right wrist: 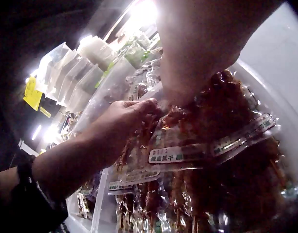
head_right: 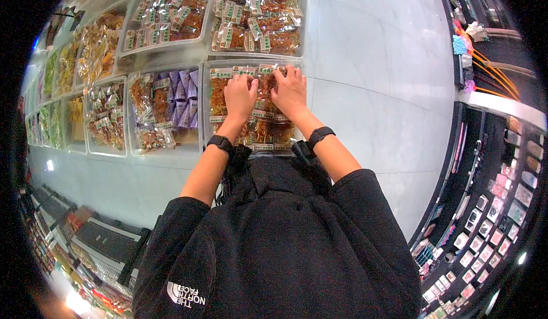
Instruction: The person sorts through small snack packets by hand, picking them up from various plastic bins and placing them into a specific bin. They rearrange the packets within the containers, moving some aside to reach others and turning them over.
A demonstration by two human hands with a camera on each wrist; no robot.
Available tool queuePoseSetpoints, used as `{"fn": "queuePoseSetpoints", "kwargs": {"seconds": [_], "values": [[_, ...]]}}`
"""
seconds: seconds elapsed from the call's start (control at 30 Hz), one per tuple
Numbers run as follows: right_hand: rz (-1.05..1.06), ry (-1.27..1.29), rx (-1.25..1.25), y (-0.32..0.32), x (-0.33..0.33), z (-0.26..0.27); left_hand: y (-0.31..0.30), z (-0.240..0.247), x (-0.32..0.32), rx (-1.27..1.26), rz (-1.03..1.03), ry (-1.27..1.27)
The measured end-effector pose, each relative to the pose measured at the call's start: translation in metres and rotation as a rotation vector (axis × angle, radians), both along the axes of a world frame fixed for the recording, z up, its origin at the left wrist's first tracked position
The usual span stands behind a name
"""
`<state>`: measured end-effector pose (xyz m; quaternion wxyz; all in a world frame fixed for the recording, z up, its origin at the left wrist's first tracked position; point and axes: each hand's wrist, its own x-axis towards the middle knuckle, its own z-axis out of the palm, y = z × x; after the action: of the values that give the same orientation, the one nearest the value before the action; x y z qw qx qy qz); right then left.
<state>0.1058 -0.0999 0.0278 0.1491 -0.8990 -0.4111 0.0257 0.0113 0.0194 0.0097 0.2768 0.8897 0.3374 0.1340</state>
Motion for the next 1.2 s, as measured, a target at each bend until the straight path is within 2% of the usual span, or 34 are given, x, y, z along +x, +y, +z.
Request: {"fn": "queuePoseSetpoints", "kwargs": {"seconds": [0.13, 0.2, 0.33, 0.7, 0.87, 0.93, 1.0, 1.07, 1.13, 1.2], "values": [[0.019, -0.024, 0.008, -0.005, -0.001, 0.002, 0.006, -0.008, 0.011, -0.060, 0.004, 0.087], [0.022, -0.035, 0.015, -0.007, -0.001, 0.001, 0.006, -0.009, 0.015, 0.022, 0.038, 0.032], [0.029, -0.059, 0.050, -0.007, -0.002, -0.002, 0.009, -0.007, 0.016, 0.007, 0.045, 0.091], [-0.046, -0.077, -0.019, 0.003, -0.008, -0.001, 0.012, -0.017, 0.011, 0.160, -0.051, 0.076], [-0.042, -0.074, -0.049, 0.002, -0.008, -0.002, 0.014, -0.015, 0.009, 0.144, -0.086, 0.104], [0.010, -0.134, -0.024, -0.001, -0.009, -0.002, 0.016, -0.004, 0.007, 0.135, -0.097, 0.105], [0.035, -0.135, -0.004, -0.006, -0.010, -0.005, 0.019, 0.007, 0.003, -0.048, -0.128, 0.092], [0.057, -0.138, 0.015, -0.015, -0.009, -0.006, 0.020, 0.011, -0.008, 0.015, -0.160, 0.013], [0.161, 0.014, 0.037, -0.026, -0.009, 0.002, 0.022, 0.010, -0.021, 0.078, -0.190, -0.063], [0.241, 0.017, 0.064, -0.035, -0.008, 0.004, 0.025, 0.006, -0.034, 0.041, -0.370, -0.193]]}}
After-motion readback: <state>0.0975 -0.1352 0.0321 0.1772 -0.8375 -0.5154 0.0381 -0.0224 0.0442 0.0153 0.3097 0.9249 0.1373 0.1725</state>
